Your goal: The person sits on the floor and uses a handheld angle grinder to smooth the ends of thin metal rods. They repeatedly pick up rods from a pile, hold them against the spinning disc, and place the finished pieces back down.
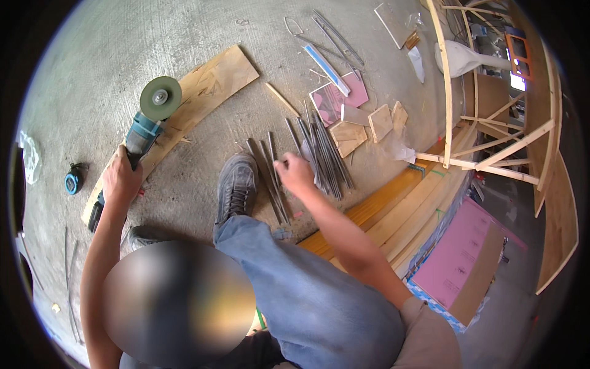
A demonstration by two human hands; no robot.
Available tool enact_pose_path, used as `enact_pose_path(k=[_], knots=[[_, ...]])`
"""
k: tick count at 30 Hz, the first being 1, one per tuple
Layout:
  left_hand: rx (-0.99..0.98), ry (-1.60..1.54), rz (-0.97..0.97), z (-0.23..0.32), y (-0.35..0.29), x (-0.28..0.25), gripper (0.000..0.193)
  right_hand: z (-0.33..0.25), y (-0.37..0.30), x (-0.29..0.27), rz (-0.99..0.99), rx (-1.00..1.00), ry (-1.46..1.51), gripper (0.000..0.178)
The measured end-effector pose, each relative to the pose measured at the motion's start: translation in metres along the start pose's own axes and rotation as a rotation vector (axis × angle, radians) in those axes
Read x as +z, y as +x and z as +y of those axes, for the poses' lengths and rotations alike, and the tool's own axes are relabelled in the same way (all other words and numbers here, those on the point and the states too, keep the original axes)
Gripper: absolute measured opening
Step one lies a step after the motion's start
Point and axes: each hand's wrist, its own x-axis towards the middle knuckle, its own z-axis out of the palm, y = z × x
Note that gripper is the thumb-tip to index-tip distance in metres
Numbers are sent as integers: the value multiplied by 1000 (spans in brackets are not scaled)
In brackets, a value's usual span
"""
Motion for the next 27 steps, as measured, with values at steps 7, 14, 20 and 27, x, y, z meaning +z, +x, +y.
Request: enact_pose_path(k=[7,14,20,27], knots=[[-2,32,35,7,1,2,34,3,-15,25,157,-58,96,32],[33,21,67,4,1,3,34,-12,-24,25,182,-118,-20,24],[34,18,55,2,2,4,35,-9,-21,29,130,-176,78,17],[18,8,9,3,0,-1,35,-10,-20,35,103,-156,132,24]])
